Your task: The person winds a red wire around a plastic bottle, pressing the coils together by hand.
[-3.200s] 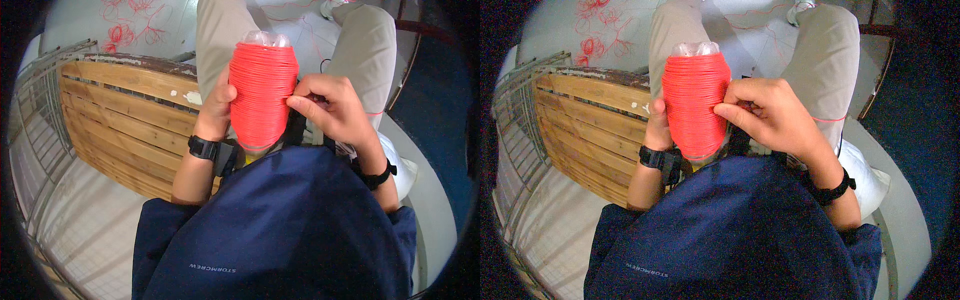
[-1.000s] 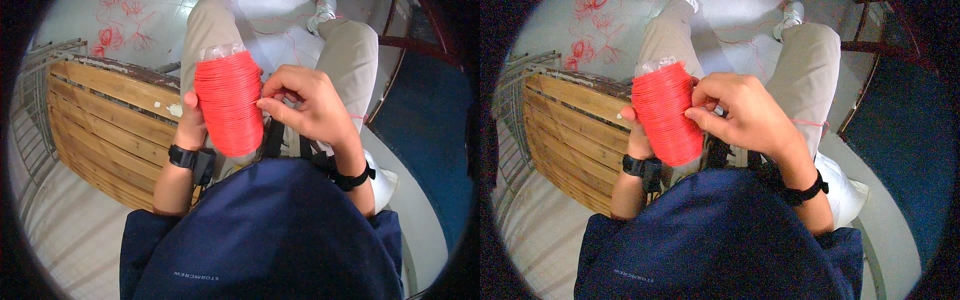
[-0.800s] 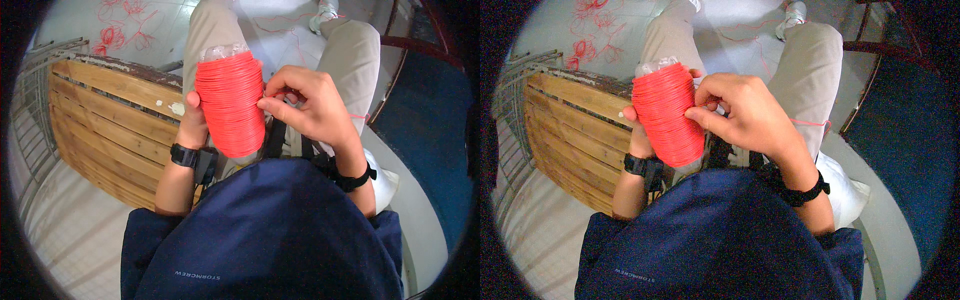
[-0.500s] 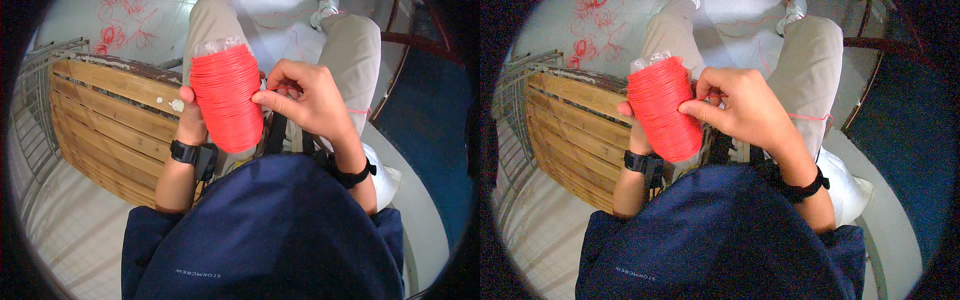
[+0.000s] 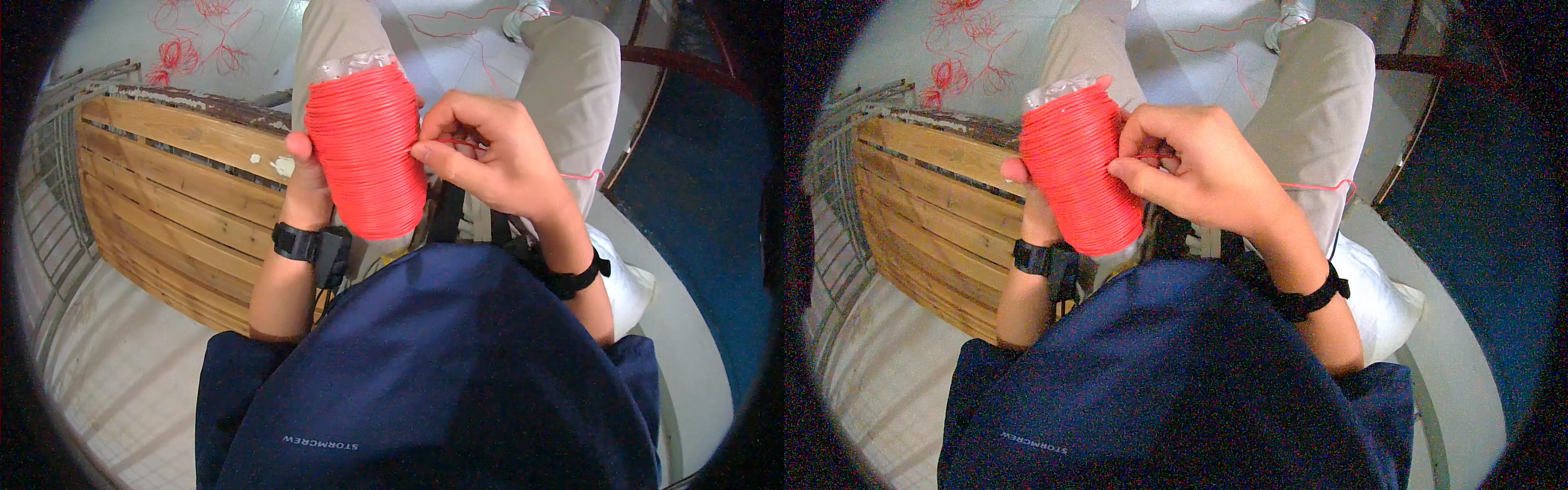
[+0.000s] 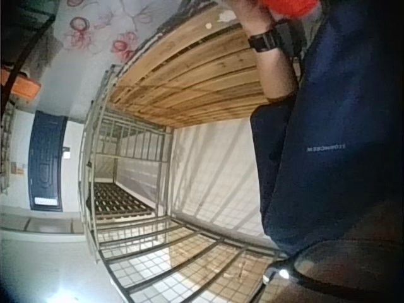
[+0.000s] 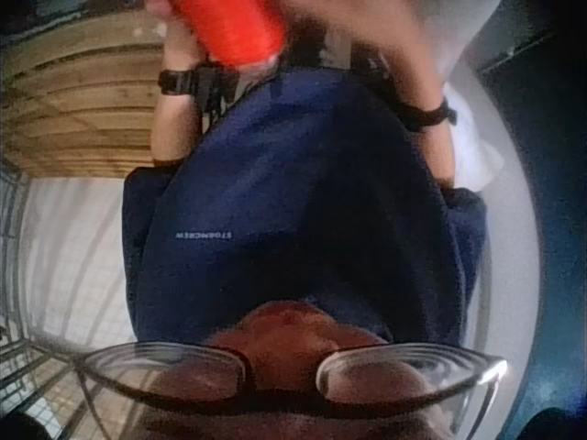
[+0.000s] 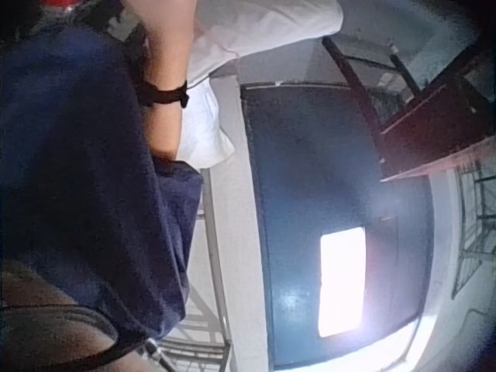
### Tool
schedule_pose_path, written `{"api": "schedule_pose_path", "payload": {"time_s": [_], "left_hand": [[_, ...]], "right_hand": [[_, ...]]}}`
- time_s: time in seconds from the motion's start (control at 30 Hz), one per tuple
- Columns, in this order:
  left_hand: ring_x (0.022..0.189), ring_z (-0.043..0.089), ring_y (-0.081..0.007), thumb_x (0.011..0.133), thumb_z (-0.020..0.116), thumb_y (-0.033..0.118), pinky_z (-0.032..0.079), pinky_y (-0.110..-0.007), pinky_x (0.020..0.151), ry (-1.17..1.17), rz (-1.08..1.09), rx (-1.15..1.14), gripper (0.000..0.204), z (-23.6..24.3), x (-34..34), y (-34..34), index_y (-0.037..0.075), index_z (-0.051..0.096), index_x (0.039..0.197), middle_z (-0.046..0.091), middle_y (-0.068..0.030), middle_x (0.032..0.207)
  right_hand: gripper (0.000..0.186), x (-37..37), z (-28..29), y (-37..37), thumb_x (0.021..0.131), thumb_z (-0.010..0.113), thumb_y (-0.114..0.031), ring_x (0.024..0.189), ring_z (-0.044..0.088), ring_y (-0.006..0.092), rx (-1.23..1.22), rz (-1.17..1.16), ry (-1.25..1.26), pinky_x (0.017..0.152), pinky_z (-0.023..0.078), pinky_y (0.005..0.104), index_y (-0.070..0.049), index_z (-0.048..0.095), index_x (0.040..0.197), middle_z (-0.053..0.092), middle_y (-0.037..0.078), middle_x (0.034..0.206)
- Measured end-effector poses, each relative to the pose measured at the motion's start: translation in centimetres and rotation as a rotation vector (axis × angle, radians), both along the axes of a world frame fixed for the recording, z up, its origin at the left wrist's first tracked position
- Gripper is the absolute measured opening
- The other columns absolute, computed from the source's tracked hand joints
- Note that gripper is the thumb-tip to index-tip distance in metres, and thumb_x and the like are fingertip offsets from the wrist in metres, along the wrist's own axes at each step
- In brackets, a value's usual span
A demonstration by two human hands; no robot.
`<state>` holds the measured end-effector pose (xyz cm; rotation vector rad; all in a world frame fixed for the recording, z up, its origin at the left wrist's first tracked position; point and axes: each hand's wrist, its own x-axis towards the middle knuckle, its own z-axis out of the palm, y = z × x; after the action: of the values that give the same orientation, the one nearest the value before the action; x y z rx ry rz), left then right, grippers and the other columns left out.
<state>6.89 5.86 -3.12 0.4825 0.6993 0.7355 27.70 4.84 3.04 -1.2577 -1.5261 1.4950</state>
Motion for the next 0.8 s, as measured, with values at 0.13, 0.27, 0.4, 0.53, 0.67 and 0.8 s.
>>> {"api": "schedule_pose_path", "payload": {"time_s": [0.13, 0.27, 0.4, 0.53, 0.67, 0.8], "left_hand": [[0.116, 0.057, -0.0267, 0.044, 0.056, 0.091, 0.047, -0.042, 0.102, -0.014, 0.045, -0.022, 0.140, -0.7, -0.5, -0.4, 0.000, 0.029, 0.147, 0.057, -0.0170, 0.128], [0.116, 0.057, -0.0272, 0.047, 0.054, 0.092, 0.047, -0.043, 0.103, 0.043, 0.068, -0.056, 0.137, -0.4, -0.4, -0.7, 0.001, 0.029, 0.146, 0.056, -0.0169, 0.128], [0.109, 0.064, -0.0279, 0.055, 0.059, 0.088, 0.054, -0.042, 0.094, -0.013, 0.100, -0.047, 0.122, -0.6, -0.4, -0.4, -0.004, 0.046, 0.134, 0.061, -0.0184, 0.124], [0.110, 0.062, -0.0284, 0.054, 0.051, 0.093, 0.051, -0.043, 0.097, -0.083, 0.071, -0.033, 0.129, -0.4, -0.1, -0.5, -0.002, 0.037, 0.141, 0.059, -0.0178, 0.125], [0.110, 0.060, -0.0283, 0.061, 0.048, 0.091, 0.049, -0.044, 0.099, -0.049, 0.037, 0.088, 0.126, -1.5, -1.2, -0.4, 0.003, 0.027, 0.148, 0.058, -0.0165, 0.125], [0.109, 0.060, -0.0278, 0.068, 0.047, 0.087, 0.049, -0.043, 0.098, -0.120, 0.019, 0.012, 0.118, -1.4, -1.3, -0.4, 0.005, 0.027, 0.149, 0.058, -0.0158, 0.125]], "right_hand": [[0.026, -0.3, -0.3, 0.1, 0.084, 0.074, -0.021, 0.056, 0.052, 0.0111, -0.037, -0.050, -0.008, 0.052, 0.043, 0.0276, -0.002, 0.057, 0.077, 0.056, 0.006, 0.064], [0.032, -0.4, -0.4, -0.1, 0.083, 0.076, -0.026, 0.053, 0.051, 0.0142, 0.018, -0.036, -0.053, 0.051, 0.043, 0.0285, -0.003, 0.055, 0.075, 0.055, 0.007, 0.062], [0.033, -0.6, -0.5, 0.1, 0.083, 0.076, -0.028, 0.053, 0.052, 0.0160, 0.062, -0.026, -0.075, 0.052, 0.043, 0.0288, -0.004, 0.055, 0.075, 0.054, 0.008, 0.062], [0.030, -0.6, -0.6, 0.1, 0.084, 0.075, -0.024, 0.055, 0.052, 0.0130, 0.012, 0.014, -0.025, 0.053, 0.043, 0.0278, -0.004, 0.055, 0.075, 0.055, 0.006, 0.063], [0.021, -0.7, -0.7, 0.1, 0.084, 0.071, -0.016, 0.060, 0.050, 0.0073, -0.106, 0.018, 0.123, 0.053, 0.042, 0.0255, -0.003, 0.056, 0.077, 0.055, 0.001, 0.067], [0.018, -1.2, -1.4, 0.1, 0.083, 0.071, -0.013, 0.061, 0.049, 0.0053, -0.122, -0.006, 0.221, 0.053, 0.041, 0.0236, -0.002, 0.057, 0.078, 0.055, -0.001, 0.068]]}}
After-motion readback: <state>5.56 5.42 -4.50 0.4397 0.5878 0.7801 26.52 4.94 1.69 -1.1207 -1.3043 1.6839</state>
